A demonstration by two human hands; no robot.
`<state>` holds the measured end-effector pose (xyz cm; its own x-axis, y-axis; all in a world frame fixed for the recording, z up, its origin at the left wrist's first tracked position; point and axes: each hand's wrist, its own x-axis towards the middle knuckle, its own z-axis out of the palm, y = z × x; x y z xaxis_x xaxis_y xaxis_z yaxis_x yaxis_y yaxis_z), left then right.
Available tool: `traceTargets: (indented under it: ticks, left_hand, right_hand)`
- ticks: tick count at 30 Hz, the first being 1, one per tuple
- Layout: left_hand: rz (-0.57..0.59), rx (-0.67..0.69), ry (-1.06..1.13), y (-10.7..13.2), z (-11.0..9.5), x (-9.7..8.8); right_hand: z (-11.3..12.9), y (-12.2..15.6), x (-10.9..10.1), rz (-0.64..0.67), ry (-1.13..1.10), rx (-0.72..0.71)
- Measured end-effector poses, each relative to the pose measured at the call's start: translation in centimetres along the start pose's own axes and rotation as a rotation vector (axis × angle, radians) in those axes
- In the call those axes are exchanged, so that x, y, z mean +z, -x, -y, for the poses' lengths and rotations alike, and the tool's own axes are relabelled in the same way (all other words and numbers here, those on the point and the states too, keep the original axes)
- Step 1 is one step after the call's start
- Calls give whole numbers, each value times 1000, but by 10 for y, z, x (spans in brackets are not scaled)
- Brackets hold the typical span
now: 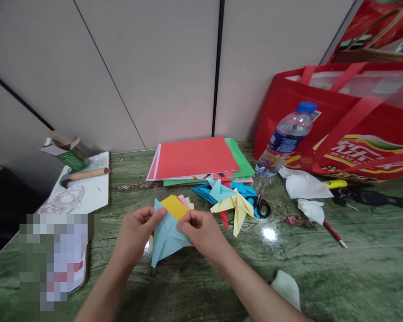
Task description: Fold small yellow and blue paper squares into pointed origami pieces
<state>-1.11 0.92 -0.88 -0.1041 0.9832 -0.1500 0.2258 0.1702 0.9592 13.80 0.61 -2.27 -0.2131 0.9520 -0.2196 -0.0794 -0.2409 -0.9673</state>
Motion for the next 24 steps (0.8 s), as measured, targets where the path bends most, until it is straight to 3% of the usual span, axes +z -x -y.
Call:
traceTargets:
  ticks: [7, 18, 24]
  left_hand:
    - [-42, 38, 2, 1, -2, 3]
    - [-192, 49, 64, -11, 8, -12]
    - [-250, 86, -9, -11, 8, -15]
  right_hand:
    - [0, 1, 0, 1, 31, -6]
    - [4, 3, 2, 30, 23, 20]
    - [2, 2, 2, 18, 14, 34]
